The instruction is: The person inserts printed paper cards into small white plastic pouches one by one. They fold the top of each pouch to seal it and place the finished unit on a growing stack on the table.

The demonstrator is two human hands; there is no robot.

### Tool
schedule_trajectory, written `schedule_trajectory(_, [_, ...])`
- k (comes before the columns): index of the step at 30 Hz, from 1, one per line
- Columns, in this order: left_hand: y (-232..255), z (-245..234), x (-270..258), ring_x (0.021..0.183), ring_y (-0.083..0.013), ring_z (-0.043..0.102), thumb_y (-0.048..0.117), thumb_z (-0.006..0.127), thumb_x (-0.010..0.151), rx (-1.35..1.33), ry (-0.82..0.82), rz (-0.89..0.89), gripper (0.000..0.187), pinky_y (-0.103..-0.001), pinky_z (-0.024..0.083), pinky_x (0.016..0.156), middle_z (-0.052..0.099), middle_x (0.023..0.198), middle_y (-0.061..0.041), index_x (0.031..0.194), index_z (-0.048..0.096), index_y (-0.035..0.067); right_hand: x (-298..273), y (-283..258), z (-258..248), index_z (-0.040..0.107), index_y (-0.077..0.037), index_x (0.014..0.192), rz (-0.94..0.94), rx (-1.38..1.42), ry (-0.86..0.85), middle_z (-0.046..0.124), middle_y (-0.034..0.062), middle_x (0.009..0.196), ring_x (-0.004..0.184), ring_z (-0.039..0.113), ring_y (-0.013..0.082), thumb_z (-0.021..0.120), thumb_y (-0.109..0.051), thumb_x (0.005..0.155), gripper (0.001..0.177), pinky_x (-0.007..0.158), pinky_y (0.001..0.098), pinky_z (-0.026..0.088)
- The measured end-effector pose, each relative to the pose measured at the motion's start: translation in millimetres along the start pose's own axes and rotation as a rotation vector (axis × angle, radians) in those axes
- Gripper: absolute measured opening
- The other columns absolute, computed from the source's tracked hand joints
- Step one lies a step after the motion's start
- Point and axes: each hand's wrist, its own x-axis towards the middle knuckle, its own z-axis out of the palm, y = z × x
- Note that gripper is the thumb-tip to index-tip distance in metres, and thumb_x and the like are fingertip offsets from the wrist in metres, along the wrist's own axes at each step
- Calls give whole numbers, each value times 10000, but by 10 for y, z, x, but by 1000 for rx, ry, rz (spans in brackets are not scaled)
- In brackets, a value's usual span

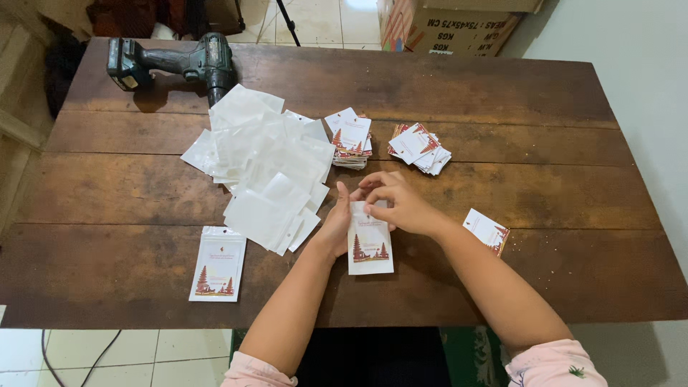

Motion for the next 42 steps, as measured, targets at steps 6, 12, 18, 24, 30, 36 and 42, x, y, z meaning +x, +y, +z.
schedule_trajectory(6, [-91, -214, 95, 941, -303, 629, 734, 248, 793, -23, -5, -10, 833, -452, 538, 790, 601, 1107, -184, 1309, 422, 104, 1, -41, 22, 657, -120, 720, 89, 29, -42, 543, 8, 1148, 1091, 450, 238, 661, -204, 739, 87, 727, 245, 443])
schedule_trajectory(12, [-145, -283, 139, 918, -299, 638, 754, 251, 780, -7, -14, -5, 842, -439, 544, 766, 610, 1079, -184, 1312, 425, 125, -40, 5, 54, 630, -140, 751, 131, -34, -87, 500, -14, 1215, 1155, 389, 254, 686, -288, 747, 158, 888, 420, 306])
schedule_trajectory(18, [-31, -140, 80, 878, -246, 627, 697, 209, 831, 172, 161, 65, 708, -393, 538, 787, 630, 1007, -140, 1285, 439, 205, -107, 278, 205, 604, -181, 1059, 240, 70, 141, 486, 31, 1224, 1154, 441, 246, 799, -302, 662, 459, 948, 398, 370])
schedule_trajectory(24, [-74, -136, 54, 693, -122, 613, 254, 619, 850, 390, 265, 173, 248, -231, 518, 636, 596, 763, -29, 1039, 532, 119, -222, 421, 451, 656, -124, 928, 524, 485, 451, 584, -38, 809, 726, 544, 71, 838, -154, 592, 383, 628, 179, 450])
schedule_trajectory(30, [-119, -222, 110, 697, -93, 606, 191, 689, 807, 509, 286, 364, 296, -212, 497, 647, 658, 734, -47, 1039, 562, 59, -191, 188, 589, 601, -116, 973, 584, 630, 683, 594, -18, 813, 710, 537, 66, 876, -278, 582, 505, 620, 185, 441])
schedule_trajectory(36, [-239, -291, 176, 651, -98, 634, 178, 718, 768, 408, 360, 357, 353, -210, 546, 571, 665, 772, -42, 1057, 547, 70, -134, 145, 725, 664, -100, 811, 541, 657, 860, 621, -9, 692, 664, 520, 55, 835, -190, 645, 255, 613, 188, 421])
schedule_trajectory(42, [-280, -306, 198, 622, -121, 650, 163, 697, 787, 376, 439, 360, 322, -228, 561, 531, 674, 749, -49, 1049, 529, 79, -119, 29, 730, 675, -113, 765, 541, 679, 915, 616, -32, 669, 655, 480, 33, 804, -197, 686, 173, 607, 177, 409])
